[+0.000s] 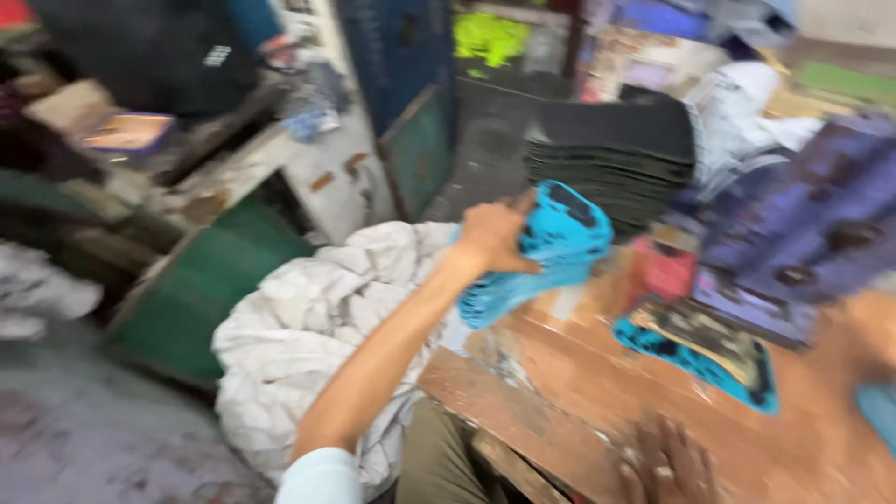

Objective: Stamping patterns onto blue fabric pieces using a printing press machine.

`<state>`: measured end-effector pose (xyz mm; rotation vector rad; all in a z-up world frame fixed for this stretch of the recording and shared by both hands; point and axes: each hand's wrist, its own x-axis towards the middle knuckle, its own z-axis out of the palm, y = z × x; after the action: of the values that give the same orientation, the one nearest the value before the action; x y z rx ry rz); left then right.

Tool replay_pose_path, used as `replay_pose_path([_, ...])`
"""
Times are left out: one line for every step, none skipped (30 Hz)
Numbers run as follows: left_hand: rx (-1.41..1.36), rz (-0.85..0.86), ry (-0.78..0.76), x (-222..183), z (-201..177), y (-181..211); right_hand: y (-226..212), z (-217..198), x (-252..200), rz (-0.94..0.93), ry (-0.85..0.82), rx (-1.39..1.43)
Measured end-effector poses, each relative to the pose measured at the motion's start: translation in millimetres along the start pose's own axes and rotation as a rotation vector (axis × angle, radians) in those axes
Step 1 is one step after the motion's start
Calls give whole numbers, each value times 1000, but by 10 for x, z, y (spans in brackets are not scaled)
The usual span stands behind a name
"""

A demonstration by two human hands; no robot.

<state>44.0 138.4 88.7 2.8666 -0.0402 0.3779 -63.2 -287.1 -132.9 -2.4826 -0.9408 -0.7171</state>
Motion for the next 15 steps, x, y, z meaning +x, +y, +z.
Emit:
replay_pose_path([26,-7,-29,4,-8,50,178,279,-131,-69,125,-45])
replay_pose_path([51,-14,-58,22,-3,95,362,577,-247,-134,252,-87])
replay_pose_path([57,-35,-52,5,-44,119,527,670,-201,-151,252,-72])
replay_pose_path([36,-64,-93,-3,-76,146,700,773,-148,-297,393,-183])
replay_pose_path([12,-84,-134,16,-101,198,875,859,-106,-437,536,-301])
replay_pose_path([15,-96,-128,-111,-113,278,907,927,-66,-446,540,-291])
replay_pose_path([90,32,110,-198,-118,382,957,981,-26,-560,606,-327])
replay_pose_path([166,160,348,-275,-119,488,1014,1036,22,-675,671,-362])
replay_pose_path([167,166,351,-551,-377,727,1026,1092,-8,-674,675,-367])
replay_pose_path([-126,341,372,-823,-627,960,1043,1155,-33,-605,644,-359])
replay_pose_path([-429,516,378,-1104,-858,1203,1061,1191,-104,-533,606,-353])
replay_pose_path([-434,523,375,-1311,-1116,1338,1073,1227,-184,-527,605,-361])
replay_pose_path([-452,507,365,-1560,-1389,1519,1088,1237,-295,-454,563,-357])
replay_pose_path([-469,492,354,-1854,-1669,1721,1099,1248,-409,-381,522,-354])
replay_pose_path([-487,473,345,-2036,-1834,1803,1119,1242,-504,-378,515,-362])
